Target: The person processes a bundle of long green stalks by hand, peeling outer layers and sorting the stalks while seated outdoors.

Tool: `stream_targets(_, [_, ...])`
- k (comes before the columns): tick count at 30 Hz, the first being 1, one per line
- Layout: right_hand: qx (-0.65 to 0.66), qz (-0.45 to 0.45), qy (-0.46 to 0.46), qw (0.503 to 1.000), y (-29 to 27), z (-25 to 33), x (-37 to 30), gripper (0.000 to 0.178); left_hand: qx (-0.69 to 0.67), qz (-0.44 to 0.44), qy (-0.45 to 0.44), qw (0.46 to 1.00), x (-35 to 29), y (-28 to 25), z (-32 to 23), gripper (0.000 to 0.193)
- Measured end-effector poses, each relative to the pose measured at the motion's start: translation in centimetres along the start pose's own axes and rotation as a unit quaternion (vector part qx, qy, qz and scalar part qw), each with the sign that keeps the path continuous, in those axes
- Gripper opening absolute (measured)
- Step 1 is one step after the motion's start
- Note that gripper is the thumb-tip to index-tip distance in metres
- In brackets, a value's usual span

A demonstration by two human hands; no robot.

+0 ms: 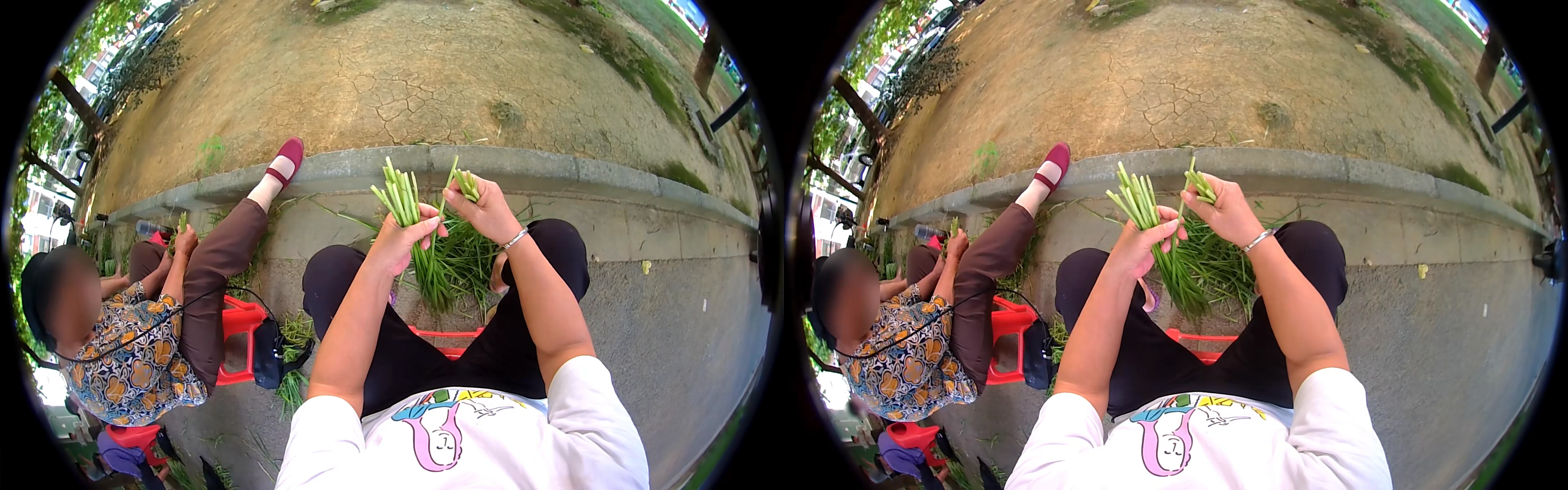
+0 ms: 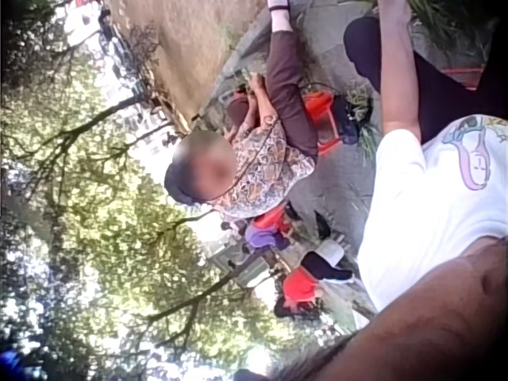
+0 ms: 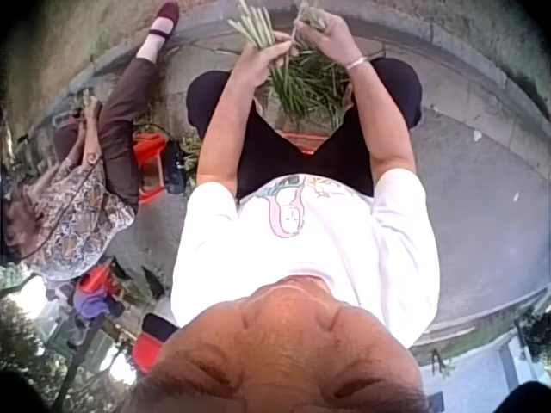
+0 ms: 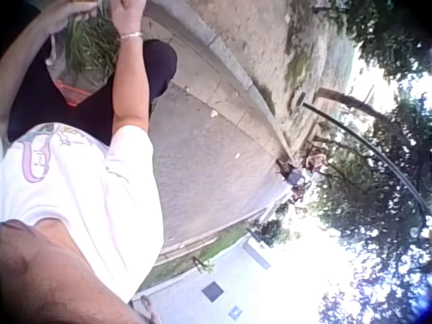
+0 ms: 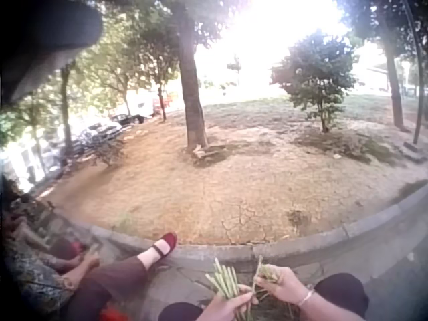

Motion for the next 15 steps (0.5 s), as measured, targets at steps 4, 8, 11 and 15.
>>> stream_targets(4, [-0.036, -0.024, -0.028, 0.999, -1.1, 0.3, 0.1, 0.010, -0.004, -0.010, 0.013, 1.000, 0.0, 0.0, -0.2, 0.012])
stream_targets(8, [0.037, -0.074, 0.028, 0.996, -2.0, -0.5, 0.2, 0.013, 0.026, -0.022, 0.023, 0.999, 0.1, -0.3, -0.2, 0.013])
stream_targets(11, [0.115, -0.026, 0.141, 0.983, -0.6, -0.4, 0.0, 0.015, 0.061, -0.052, 0.017, 0.997, -0.1, -0.5, -0.4, 0.013])
stream_targets(15, [0.015, -0.011, 0.093, 0.995, -0.4, -0.3, 0.1, 0.018, 0.073, -0.053, 0.021, 0.996, -0.1, -0.1, -0.5, 0.013])
Point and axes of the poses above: each hand's wrist, its own x-axis towards the middle knuckle, its own y-axis out of the palm, z = x × y, the point moved 5 cm from there along x, towards the middle knuckle, and after that the axes turned 3 degrees about x, right-handed, at the moved point
